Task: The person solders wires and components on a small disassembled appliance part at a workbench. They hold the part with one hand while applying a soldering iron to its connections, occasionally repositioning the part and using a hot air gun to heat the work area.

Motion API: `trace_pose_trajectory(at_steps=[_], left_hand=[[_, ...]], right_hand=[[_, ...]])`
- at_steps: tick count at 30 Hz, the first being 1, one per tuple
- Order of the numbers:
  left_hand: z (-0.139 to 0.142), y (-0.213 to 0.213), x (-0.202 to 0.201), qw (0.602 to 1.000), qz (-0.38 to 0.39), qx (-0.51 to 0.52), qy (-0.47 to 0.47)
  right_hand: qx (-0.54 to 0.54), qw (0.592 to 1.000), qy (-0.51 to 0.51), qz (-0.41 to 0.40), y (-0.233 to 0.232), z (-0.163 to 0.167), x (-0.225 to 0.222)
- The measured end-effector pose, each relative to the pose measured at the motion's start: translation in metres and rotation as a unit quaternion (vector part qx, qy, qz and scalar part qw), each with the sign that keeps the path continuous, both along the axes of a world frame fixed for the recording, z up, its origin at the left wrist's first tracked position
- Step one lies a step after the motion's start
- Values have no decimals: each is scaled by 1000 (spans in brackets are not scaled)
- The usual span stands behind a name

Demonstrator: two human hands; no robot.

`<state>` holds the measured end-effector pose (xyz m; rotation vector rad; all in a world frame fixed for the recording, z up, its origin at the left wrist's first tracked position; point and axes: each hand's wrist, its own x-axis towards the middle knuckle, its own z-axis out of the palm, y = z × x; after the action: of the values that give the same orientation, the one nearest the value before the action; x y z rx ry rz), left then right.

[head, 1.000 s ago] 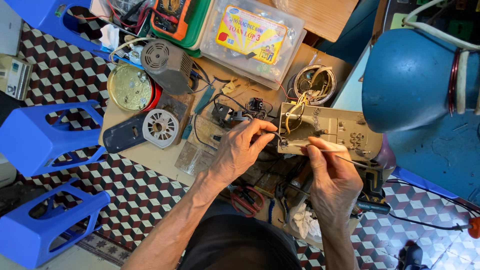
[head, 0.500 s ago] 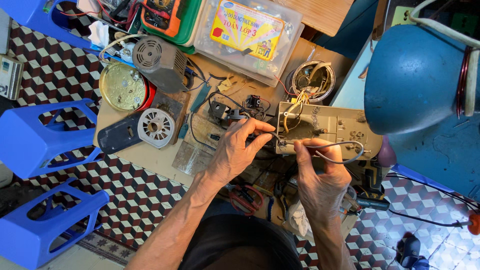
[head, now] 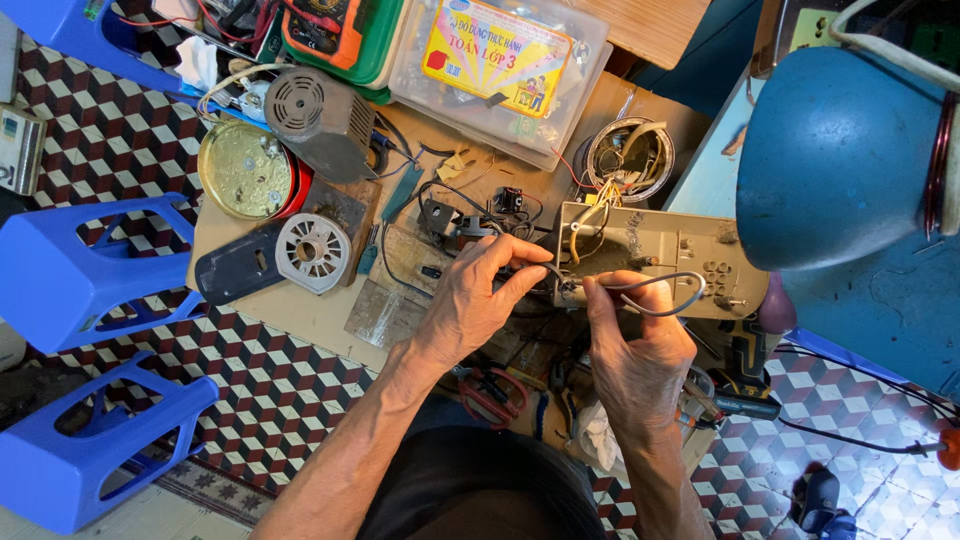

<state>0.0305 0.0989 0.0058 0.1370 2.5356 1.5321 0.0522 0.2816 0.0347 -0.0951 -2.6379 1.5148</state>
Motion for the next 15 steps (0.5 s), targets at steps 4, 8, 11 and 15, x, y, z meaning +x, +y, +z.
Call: trace_pose_trajectory(at_steps=[4,8,11,15], left_hand=[[1,-1,0,1000,-2,-2,5],[2,0,-2,1000,-1,3,3],[4,0,-2,1000,5,19,-8],[5,-1,-2,1000,-1,8,5]], right_hand=[[2,1000,6,0,-4,5,-3],[29,999,-42,11,-4,11,-10],[41,997,-55,27,-4,13,-17],[21,998,-52,43,-4,14,-21]])
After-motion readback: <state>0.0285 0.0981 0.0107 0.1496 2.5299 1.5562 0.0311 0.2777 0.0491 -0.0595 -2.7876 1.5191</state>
